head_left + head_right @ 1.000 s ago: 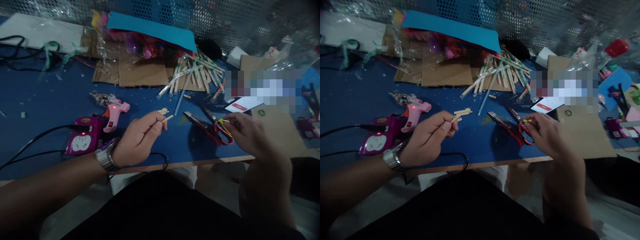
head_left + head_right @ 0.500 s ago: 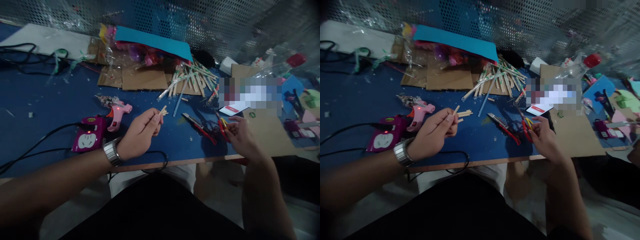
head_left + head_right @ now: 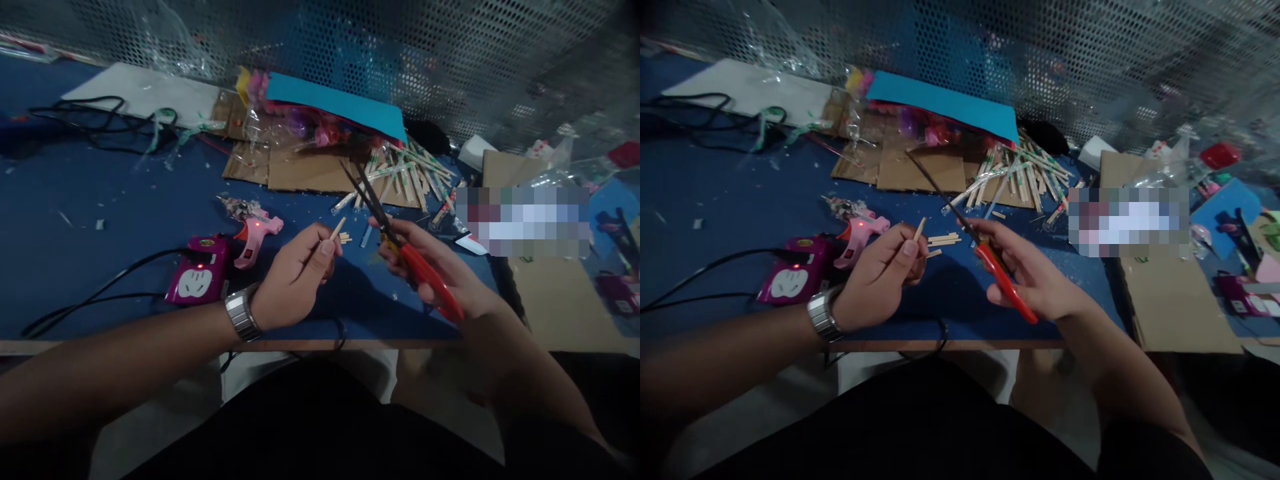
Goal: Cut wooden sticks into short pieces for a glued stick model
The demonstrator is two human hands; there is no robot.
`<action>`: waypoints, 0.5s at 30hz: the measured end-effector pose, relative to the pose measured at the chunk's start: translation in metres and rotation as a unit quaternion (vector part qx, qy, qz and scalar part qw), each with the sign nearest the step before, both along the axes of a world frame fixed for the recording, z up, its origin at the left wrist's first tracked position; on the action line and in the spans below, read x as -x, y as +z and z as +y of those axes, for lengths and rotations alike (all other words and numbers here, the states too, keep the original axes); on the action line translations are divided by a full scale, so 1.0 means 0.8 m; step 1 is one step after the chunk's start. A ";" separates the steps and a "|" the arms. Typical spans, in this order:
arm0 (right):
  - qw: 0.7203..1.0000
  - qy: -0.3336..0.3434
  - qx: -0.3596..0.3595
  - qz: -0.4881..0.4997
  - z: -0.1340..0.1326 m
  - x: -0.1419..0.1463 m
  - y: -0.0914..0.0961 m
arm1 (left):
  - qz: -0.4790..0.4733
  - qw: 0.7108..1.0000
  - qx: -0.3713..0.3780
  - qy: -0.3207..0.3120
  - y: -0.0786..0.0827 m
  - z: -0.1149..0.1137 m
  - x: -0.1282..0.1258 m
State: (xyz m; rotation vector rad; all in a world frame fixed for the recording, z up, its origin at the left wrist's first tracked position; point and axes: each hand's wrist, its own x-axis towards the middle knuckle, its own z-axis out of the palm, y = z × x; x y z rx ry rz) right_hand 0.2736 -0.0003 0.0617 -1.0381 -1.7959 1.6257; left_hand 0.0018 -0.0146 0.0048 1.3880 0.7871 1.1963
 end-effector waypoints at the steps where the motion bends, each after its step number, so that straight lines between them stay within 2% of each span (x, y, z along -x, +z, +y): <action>1: 1.000 0.019 -0.001 0.008 0.003 0.002 -0.006 | 0.009 1.000 -0.007 0.009 0.000 -0.001 0.001; 6: 0.995 0.088 0.017 0.033 -0.006 -0.001 -0.024 | 0.055 0.998 -0.019 0.026 0.003 -0.001 0.005; 15: 0.997 0.060 0.047 0.002 -0.014 -0.010 -0.028 | 0.126 0.988 -0.071 0.045 0.020 0.003 0.006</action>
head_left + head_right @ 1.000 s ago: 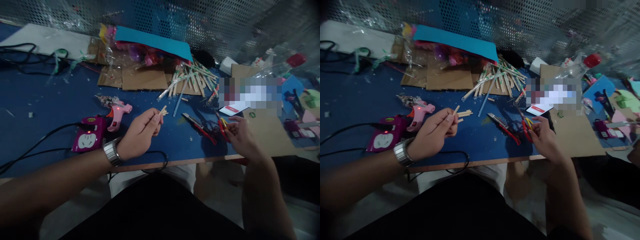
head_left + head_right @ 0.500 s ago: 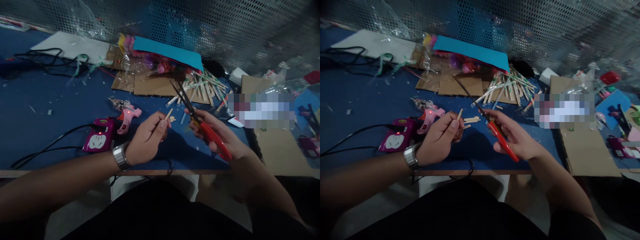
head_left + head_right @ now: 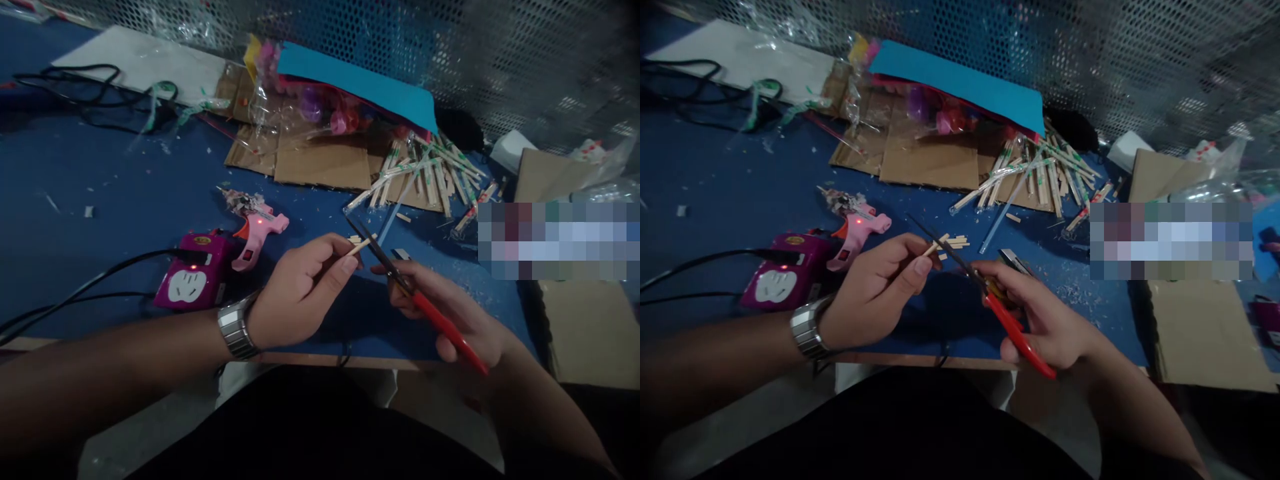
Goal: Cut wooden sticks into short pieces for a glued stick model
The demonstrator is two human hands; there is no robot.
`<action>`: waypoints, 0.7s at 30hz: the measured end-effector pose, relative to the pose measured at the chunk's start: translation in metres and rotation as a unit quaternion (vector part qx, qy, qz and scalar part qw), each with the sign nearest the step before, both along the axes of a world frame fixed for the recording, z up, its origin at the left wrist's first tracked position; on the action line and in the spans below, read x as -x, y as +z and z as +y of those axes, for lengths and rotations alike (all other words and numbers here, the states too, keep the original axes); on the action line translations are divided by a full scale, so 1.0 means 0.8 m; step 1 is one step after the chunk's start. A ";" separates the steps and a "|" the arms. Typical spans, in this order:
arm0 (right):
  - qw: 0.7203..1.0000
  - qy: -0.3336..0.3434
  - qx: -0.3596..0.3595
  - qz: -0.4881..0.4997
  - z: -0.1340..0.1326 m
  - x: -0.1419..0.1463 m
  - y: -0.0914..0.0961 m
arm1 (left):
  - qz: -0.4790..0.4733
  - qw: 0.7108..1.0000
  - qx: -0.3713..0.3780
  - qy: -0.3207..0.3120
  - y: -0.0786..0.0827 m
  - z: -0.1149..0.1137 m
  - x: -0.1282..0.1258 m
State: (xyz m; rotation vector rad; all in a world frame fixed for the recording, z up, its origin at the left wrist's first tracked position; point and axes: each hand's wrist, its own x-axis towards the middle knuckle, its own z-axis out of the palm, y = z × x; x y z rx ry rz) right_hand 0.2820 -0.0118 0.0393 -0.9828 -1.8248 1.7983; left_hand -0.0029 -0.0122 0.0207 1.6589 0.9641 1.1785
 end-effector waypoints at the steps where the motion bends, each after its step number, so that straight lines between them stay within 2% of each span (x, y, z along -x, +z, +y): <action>1: 1.000 0.001 -0.003 -0.010 0.001 -0.001 0.000 | 0.001 1.000 -0.004 0.001 0.001 0.000 0.000; 7: 1.000 -0.010 0.017 -0.020 -0.002 -0.006 0.002 | 0.006 1.000 0.004 0.002 0.002 -0.001 0.002; 16: 0.997 -0.025 0.065 0.014 -0.004 0.006 0.003 | -0.006 1.000 0.002 -0.013 0.001 -0.001 0.001; 21: 0.995 -0.020 0.092 0.019 -0.002 0.006 0.003 | -0.012 0.999 0.033 -0.015 0.001 -0.002 0.000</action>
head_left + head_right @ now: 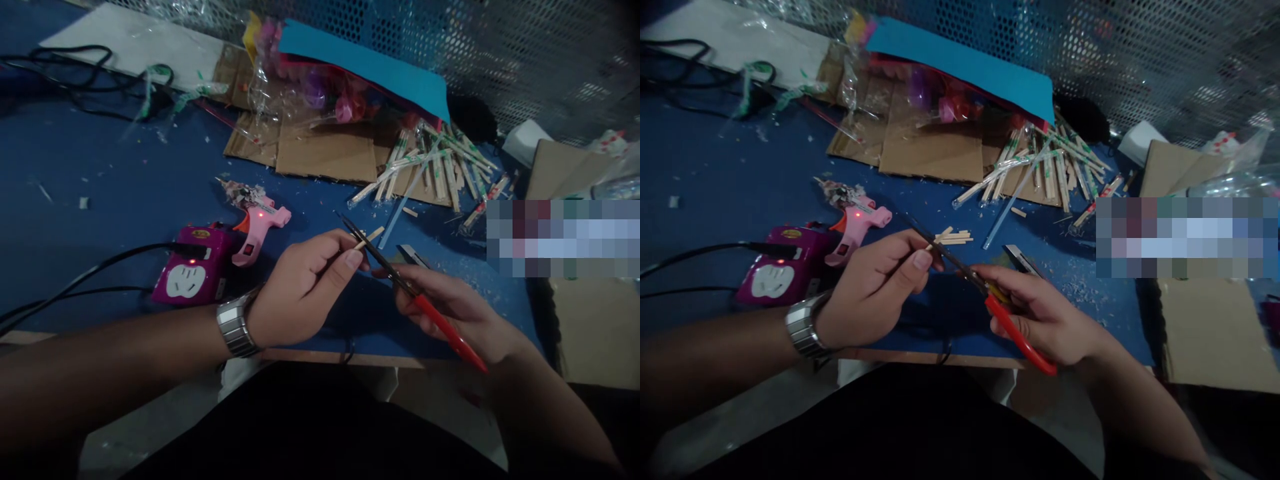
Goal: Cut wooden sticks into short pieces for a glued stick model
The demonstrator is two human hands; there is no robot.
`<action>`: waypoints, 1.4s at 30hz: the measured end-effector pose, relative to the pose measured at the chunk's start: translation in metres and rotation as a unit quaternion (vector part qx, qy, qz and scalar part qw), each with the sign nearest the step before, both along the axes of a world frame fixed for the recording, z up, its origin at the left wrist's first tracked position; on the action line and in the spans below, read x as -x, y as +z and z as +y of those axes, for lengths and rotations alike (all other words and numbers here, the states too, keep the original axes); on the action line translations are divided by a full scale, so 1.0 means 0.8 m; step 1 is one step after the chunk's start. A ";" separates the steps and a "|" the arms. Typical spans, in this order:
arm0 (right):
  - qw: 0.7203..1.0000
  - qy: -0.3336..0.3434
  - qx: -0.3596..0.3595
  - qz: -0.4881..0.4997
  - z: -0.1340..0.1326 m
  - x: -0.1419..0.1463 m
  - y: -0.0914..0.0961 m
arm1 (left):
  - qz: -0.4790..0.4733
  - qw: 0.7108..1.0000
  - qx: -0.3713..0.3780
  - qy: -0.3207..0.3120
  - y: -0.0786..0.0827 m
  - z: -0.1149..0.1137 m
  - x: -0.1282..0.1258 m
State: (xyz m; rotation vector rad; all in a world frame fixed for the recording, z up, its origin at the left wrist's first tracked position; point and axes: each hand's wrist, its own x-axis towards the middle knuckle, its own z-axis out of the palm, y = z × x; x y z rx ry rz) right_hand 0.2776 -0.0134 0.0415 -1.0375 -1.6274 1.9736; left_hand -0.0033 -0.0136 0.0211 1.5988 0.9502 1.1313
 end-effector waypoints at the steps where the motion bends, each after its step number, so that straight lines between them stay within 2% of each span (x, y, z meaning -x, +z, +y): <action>1: 1.000 -0.002 0.001 0.005 0.000 0.000 -0.001 | 0.001 1.000 0.004 0.002 0.000 0.000 0.000; 12: 0.996 -0.021 -0.063 -0.050 -0.001 -0.001 -0.002 | 0.001 1.000 -0.019 -0.001 -0.002 0.001 0.001; 18: 0.999 -0.040 -0.024 -0.022 -0.006 -0.004 -0.010 | 0.024 0.999 -0.040 0.000 -0.003 0.001 0.003; 23: 0.998 -0.046 -0.029 0.008 -0.007 -0.007 -0.018 | 0.037 0.998 -0.054 0.003 -0.001 0.002 0.003; 26: 0.998 -0.033 -0.024 0.041 -0.006 -0.007 -0.015 | 0.040 0.997 -0.058 0.000 0.000 0.003 0.003; 31: 0.994 0.000 0.041 0.101 -0.001 -0.002 -0.009 | 0.032 0.998 -0.048 -0.004 -0.001 0.005 0.003; 34: 0.990 0.015 0.051 0.132 0.001 0.003 -0.009 | 0.022 0.999 -0.043 -0.006 -0.003 0.006 0.003; 38: 0.987 0.006 0.046 0.153 -0.003 0.010 -0.006 | 0.020 0.999 -0.037 -0.003 -0.004 0.008 0.004; 42: 0.988 -0.015 0.075 0.135 -0.008 0.013 0.000 | 0.009 1.000 -0.026 -0.010 -0.003 0.008 0.004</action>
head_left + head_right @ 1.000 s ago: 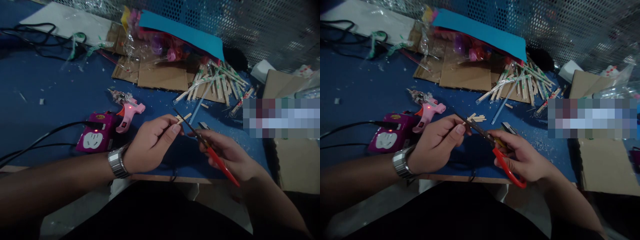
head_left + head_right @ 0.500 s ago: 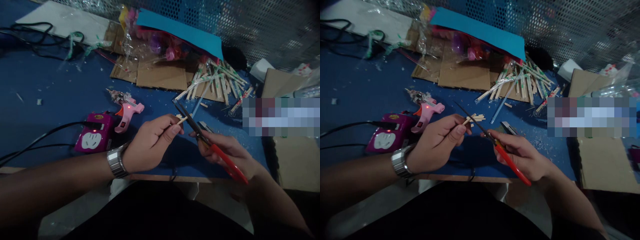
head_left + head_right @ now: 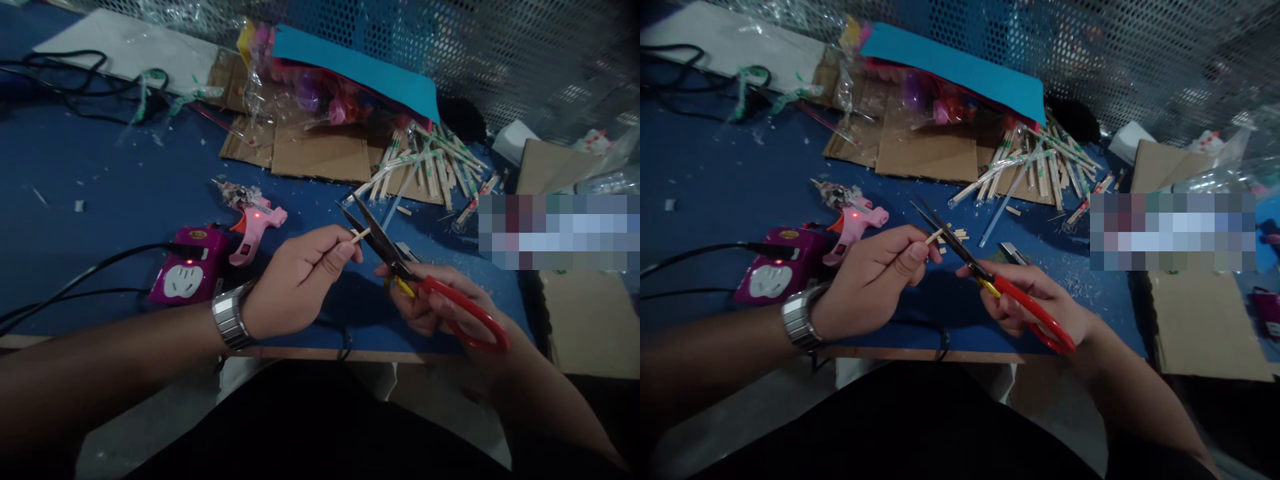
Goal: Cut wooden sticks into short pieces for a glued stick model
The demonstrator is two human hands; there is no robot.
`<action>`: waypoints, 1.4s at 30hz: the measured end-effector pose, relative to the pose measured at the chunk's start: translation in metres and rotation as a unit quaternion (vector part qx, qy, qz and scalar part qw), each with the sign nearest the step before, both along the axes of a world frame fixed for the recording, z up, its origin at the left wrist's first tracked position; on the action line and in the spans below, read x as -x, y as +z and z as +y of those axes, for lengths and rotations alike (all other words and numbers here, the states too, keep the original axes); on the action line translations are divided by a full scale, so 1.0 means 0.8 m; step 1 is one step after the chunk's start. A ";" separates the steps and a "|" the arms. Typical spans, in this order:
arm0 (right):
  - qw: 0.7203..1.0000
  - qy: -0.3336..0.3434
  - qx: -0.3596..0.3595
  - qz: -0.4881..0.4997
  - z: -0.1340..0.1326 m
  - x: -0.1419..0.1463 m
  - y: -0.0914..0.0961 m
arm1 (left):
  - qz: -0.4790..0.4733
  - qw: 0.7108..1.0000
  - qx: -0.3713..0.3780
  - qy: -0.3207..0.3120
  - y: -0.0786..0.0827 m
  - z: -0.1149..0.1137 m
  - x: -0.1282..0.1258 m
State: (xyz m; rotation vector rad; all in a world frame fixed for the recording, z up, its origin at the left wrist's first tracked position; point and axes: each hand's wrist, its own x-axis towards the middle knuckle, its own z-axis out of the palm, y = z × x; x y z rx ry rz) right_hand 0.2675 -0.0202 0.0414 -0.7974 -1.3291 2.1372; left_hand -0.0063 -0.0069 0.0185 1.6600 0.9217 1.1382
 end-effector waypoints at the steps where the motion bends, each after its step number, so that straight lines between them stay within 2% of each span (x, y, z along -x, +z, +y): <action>1: 1.000 -0.004 0.011 -0.009 0.000 -0.001 0.000 | -0.001 1.000 0.002 -0.001 0.000 0.000 0.000; 7: 0.999 0.039 0.034 0.004 0.010 -0.009 -0.009 | -0.005 1.000 0.017 -0.006 0.000 0.001 0.000; 16: 0.998 -0.002 0.044 0.038 0.000 -0.002 -0.009 | -0.018 0.999 0.036 -0.019 0.000 0.002 0.000; 22: 0.999 -0.004 0.032 0.040 -0.002 -0.002 -0.010 | -0.020 0.999 0.043 -0.021 0.000 0.002 0.001; 27: 0.997 0.039 0.020 0.066 0.007 -0.010 -0.022 | -0.030 0.998 0.044 -0.028 -0.003 0.001 0.002; 30: 0.995 0.066 0.032 0.074 0.008 -0.013 -0.023 | -0.024 0.999 0.007 -0.032 -0.002 0.001 0.000; 36: 0.999 0.011 0.031 0.032 -0.004 0.000 -0.005 | -0.024 0.999 -0.033 -0.022 -0.002 0.001 -0.003; 42: 0.998 0.007 0.021 0.057 0.006 -0.007 -0.019 | -0.050 0.998 -0.005 -0.022 -0.006 0.001 -0.002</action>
